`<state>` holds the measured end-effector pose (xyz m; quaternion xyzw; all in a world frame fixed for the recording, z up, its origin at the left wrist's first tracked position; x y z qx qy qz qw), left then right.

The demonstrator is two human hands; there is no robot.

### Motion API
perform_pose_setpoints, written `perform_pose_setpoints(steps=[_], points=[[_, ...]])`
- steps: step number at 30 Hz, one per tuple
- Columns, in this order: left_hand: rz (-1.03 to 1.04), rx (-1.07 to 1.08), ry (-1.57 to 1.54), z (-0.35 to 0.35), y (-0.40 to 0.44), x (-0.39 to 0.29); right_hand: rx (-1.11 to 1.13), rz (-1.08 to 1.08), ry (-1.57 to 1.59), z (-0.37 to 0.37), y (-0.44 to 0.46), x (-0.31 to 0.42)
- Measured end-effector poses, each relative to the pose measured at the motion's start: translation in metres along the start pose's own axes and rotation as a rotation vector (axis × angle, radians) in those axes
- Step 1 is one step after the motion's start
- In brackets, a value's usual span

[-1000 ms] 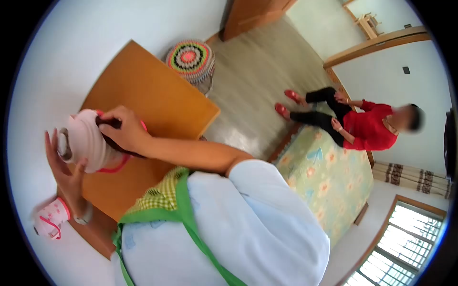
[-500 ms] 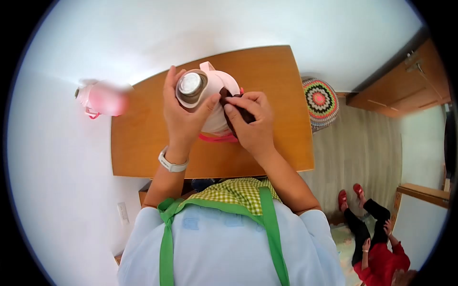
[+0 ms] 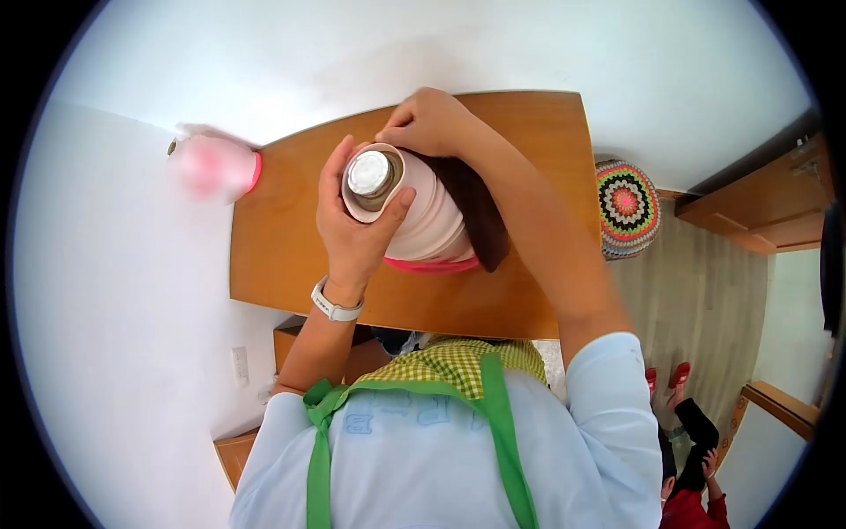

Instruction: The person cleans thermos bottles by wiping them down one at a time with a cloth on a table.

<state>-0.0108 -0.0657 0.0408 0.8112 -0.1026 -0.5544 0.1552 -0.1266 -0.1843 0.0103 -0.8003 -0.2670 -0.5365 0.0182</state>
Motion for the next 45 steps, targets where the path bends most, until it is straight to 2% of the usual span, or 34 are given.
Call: perform_pose_setpoints(steps=[2,6,9,13,17,19,21,23,24,26,28,31,33,35,36,38,40,41,43,45], points=[[0.006,0.006,-0.009,0.000,0.001,0.001,0.212,0.013,-0.231,0.019,0.026,-0.003],[0.016,-0.031,0.017,-0.001,0.001,0.001,0.263,0.065,-0.286,0.027,0.032,-0.009],[0.067,-0.055,0.075,0.000,-0.004,-0.003,-0.131,-0.069,-0.102,-0.003,-0.014,-0.009],[0.083,-0.034,0.071,0.006,-0.002,-0.001,-0.801,-0.251,-0.184,-0.011,-0.117,0.017],[0.154,0.073,0.082,0.016,-0.007,-0.014,-0.852,-0.213,-0.242,-0.023,-0.154,0.025],[0.083,0.108,-0.059,0.017,0.002,-0.006,-0.768,-0.185,-0.026,-0.028,-0.168,0.004],[0.087,0.111,-0.067,0.020,0.002,-0.003,-0.749,-0.187,-0.071,-0.033,-0.180,-0.005],[0.115,0.142,-0.019,0.021,0.001,-0.007,-0.885,0.337,0.711,-0.012,-0.211,-0.084],[0.083,0.140,-0.008,0.019,0.002,-0.006,-0.895,0.347,0.715,-0.009,-0.222,-0.096],[0.090,0.158,0.002,0.021,0.005,-0.005,-0.976,0.404,1.298,0.006,-0.235,-0.117],[0.068,0.192,-0.037,0.016,0.007,-0.009,-0.974,0.406,1.364,0.013,-0.239,-0.109],[0.038,0.160,-0.010,0.016,0.005,-0.004,-0.825,0.279,1.421,-0.004,-0.204,-0.068],[0.034,0.171,-0.016,0.017,0.003,-0.001,-0.743,0.205,1.353,-0.014,-0.187,-0.035],[0.025,0.110,-0.038,0.015,0.001,0.003,-0.685,0.115,0.997,-0.002,-0.169,-0.036],[0.027,0.087,-0.030,0.015,0.001,0.003,-0.693,0.121,1.002,0.011,-0.164,-0.052],[0.018,0.096,-0.042,0.017,0.001,0.002,-0.891,0.209,0.410,0.021,-0.166,-0.099],[0.044,0.119,0.008,0.014,0.000,0.001,-0.821,0.419,0.297,0.046,-0.172,-0.154],[0.033,0.116,0.020,0.014,-0.002,0.001,-0.810,0.426,0.309,0.059,-0.175,-0.177],[0.003,0.063,-0.045,0.014,-0.001,0.001,-0.739,0.615,0.173,0.074,-0.183,-0.217],[0.007,0.051,-0.030,0.012,-0.002,0.002,-0.743,0.610,0.157,0.075,-0.181,-0.216]])
Point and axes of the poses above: each hand's wrist, its own y-axis towards the middle knuckle, its own z-axis out of the palm, x = y × z, the point moved 7 cm from there along y, towards the middle knuckle, and after that the axes turned 7 degrees about -z, right-handed, at the moved point
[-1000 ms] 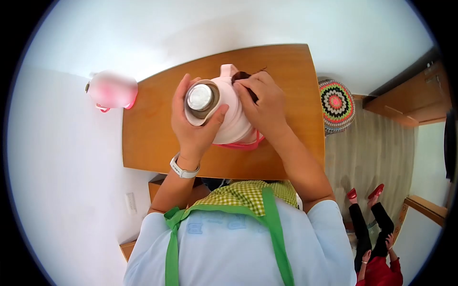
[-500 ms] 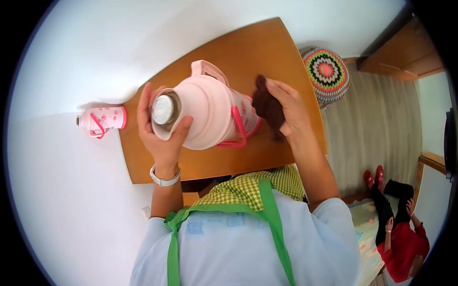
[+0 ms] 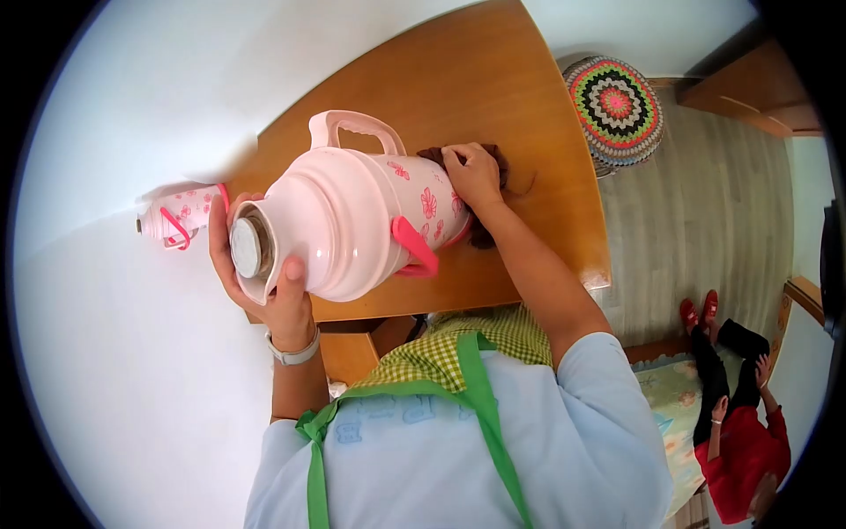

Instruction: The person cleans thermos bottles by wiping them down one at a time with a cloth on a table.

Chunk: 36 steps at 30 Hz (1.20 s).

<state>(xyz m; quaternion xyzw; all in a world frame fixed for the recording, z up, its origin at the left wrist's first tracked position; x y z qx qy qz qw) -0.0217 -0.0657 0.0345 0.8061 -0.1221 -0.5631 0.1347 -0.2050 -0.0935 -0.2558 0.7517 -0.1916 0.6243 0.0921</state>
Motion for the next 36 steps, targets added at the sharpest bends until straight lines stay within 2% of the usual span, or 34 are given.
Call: perform_pose_setpoints(steps=[2,5,7,8,10,11,14,16,17,19,20,22,26,28,32,36], points=[[0.005,-0.018,-0.004,-0.001,0.000,0.000,-0.018,-0.026,-0.017,-0.005,0.000,0.011],[0.001,-0.019,0.015,-0.002,0.000,0.000,0.036,0.059,0.141,-0.019,-0.017,0.063],[0.024,0.020,0.022,-0.007,0.001,0.004,0.012,-0.162,0.349,-0.032,-0.024,0.125],[0.060,0.038,0.032,-0.009,0.002,0.004,0.044,-0.189,0.351,-0.027,-0.019,0.132],[0.052,0.052,0.056,-0.009,0.003,0.000,0.155,-0.171,0.378,-0.017,-0.006,0.123],[0.041,0.052,0.022,-0.008,0.003,0.000,0.135,-0.251,0.225,-0.012,0.004,0.110],[0.080,0.090,-0.006,-0.001,0.003,0.000,0.208,-0.221,0.084,-0.004,0.020,0.048],[0.062,0.101,-0.018,-0.001,0.003,0.000,0.232,-0.121,0.055,-0.010,0.012,0.019],[0.072,0.089,-0.038,-0.002,0.005,-0.001,0.227,-0.139,0.037,-0.019,0.011,0.023],[0.064,0.114,-0.079,0.000,0.004,-0.003,0.261,0.366,0.493,-0.025,0.000,0.003],[0.071,0.097,-0.096,-0.001,0.005,-0.004,0.262,0.350,0.473,-0.033,0.004,0.012],[0.067,0.133,-0.135,-0.002,0.004,-0.005,0.233,0.307,0.782,-0.045,0.010,0.051],[0.029,0.133,-0.098,-0.004,0.004,-0.003,0.310,0.185,0.884,-0.032,0.021,0.145],[-0.035,0.194,0.043,0.002,0.004,0.004,0.479,-0.189,0.607,-0.012,0.030,0.178],[-0.088,0.196,-0.011,0.002,0.006,0.007,0.600,-0.219,0.519,0.005,0.038,0.172],[-0.060,0.219,0.053,0.003,0.006,0.007,0.645,-0.118,0.399,0.013,0.041,0.113]])
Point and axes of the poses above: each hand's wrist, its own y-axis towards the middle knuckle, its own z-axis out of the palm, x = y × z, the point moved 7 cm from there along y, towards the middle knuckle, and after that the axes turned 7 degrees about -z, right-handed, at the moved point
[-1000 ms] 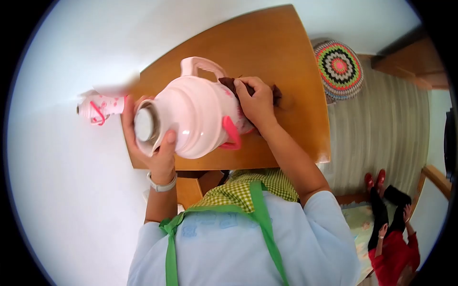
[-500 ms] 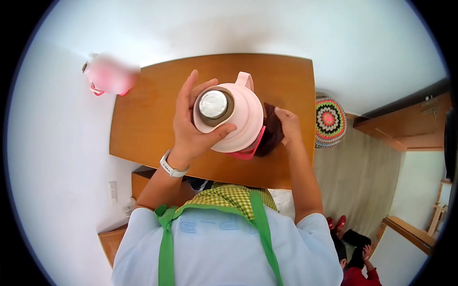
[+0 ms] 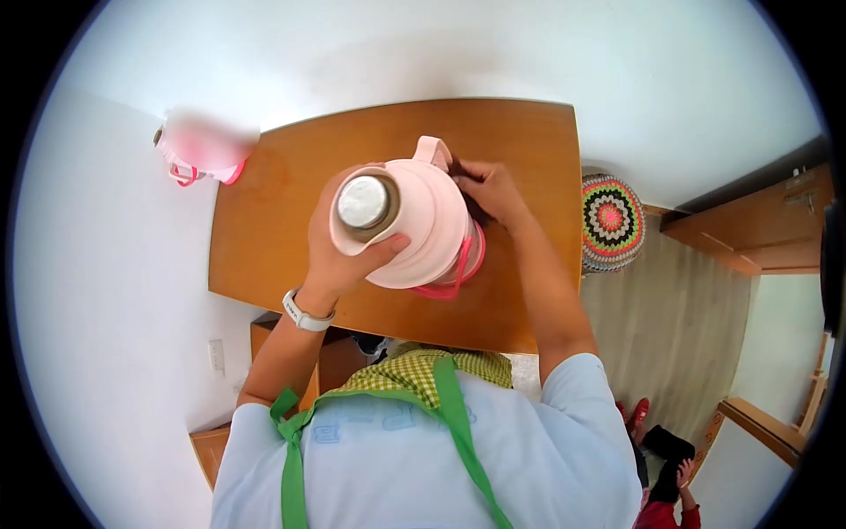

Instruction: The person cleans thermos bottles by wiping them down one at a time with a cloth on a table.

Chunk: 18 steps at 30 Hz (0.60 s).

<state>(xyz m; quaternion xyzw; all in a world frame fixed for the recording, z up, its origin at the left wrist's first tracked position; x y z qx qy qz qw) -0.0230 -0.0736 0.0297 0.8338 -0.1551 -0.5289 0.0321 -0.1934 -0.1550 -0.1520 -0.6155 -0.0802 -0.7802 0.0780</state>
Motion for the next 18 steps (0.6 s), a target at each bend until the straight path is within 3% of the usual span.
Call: perform_pose_setpoints(steps=[6,8,9,11,14,18], points=[[-0.040,-0.029,-0.105,0.000,-0.004,0.004,-0.017,-0.013,-0.065,-0.008,-0.008,-0.021],[-0.032,-0.016,-0.103,0.000,-0.004,0.006,-0.109,-0.223,-0.047,-0.010,-0.008,0.006],[-0.040,-0.023,-0.102,0.000,-0.004,0.007,-0.109,-0.221,-0.040,-0.008,-0.007,0.019],[-0.053,-0.033,-0.097,-0.001,-0.006,0.007,-0.091,-0.600,-0.214,0.000,-0.007,0.073],[-0.052,-0.029,-0.075,-0.002,-0.004,0.006,0.031,-0.686,-0.391,0.016,0.007,0.106],[-0.070,-0.026,-0.065,-0.004,-0.003,0.006,0.042,-0.641,-0.584,0.010,0.013,0.078]])
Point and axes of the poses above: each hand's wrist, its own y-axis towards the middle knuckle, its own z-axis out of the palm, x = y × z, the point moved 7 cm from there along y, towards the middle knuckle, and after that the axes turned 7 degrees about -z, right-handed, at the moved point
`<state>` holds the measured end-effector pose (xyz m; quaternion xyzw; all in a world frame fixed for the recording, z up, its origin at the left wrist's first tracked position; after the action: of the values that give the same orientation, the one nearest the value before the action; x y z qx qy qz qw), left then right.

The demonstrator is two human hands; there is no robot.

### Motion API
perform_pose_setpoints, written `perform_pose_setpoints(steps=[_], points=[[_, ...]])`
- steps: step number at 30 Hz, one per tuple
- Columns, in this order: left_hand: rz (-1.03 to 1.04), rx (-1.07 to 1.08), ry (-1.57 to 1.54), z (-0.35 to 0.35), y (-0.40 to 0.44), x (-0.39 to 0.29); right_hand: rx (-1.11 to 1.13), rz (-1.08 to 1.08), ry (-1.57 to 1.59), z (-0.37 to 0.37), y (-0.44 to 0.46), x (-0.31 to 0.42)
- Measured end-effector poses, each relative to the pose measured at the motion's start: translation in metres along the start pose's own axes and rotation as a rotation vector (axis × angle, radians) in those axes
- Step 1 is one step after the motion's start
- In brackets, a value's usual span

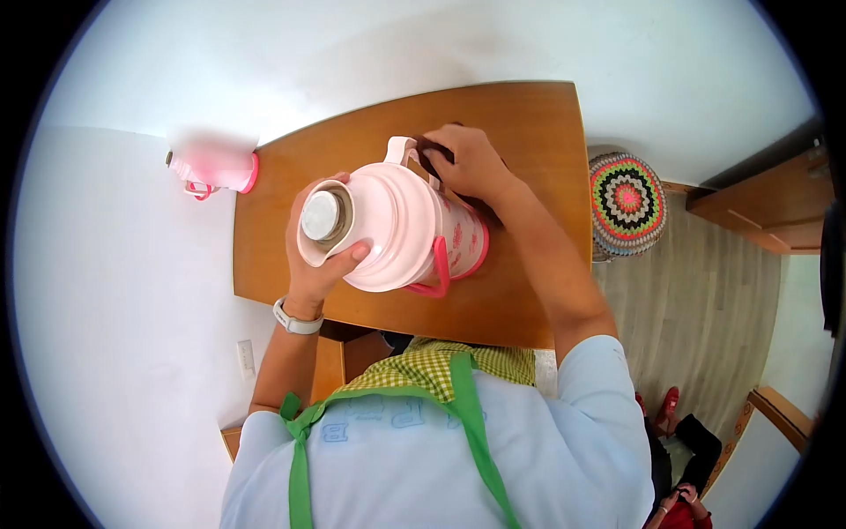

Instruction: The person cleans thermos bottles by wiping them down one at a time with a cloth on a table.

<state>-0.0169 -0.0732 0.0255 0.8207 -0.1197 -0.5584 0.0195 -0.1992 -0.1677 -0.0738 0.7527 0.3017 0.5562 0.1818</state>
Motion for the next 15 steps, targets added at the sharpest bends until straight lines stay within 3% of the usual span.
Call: perform_pose_setpoints(steps=[7,9,12,15], points=[[-0.014,-0.025,-0.011,0.002,-0.002,-0.001,-0.188,0.206,0.068,0.026,-0.055,-0.043],[0.015,-0.002,-0.010,0.002,-0.002,-0.003,-0.103,0.502,0.259,0.041,-0.085,-0.080],[0.021,0.001,-0.030,0.001,-0.002,-0.002,-0.114,0.572,0.323,0.030,-0.097,-0.087],[0.000,0.007,0.003,0.002,-0.001,-0.004,-0.211,0.575,0.856,-0.006,-0.057,-0.059]])
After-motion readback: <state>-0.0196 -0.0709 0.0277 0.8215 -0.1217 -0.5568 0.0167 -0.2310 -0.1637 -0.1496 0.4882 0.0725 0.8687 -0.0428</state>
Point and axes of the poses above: each hand's wrist, its own y-axis towards the middle knuckle, its own z-axis out of the palm, x = y × z, the point moved 7 cm from there along y, towards the middle knuckle, and after that the axes turned 7 degrees about -z, right-handed, at the moved point
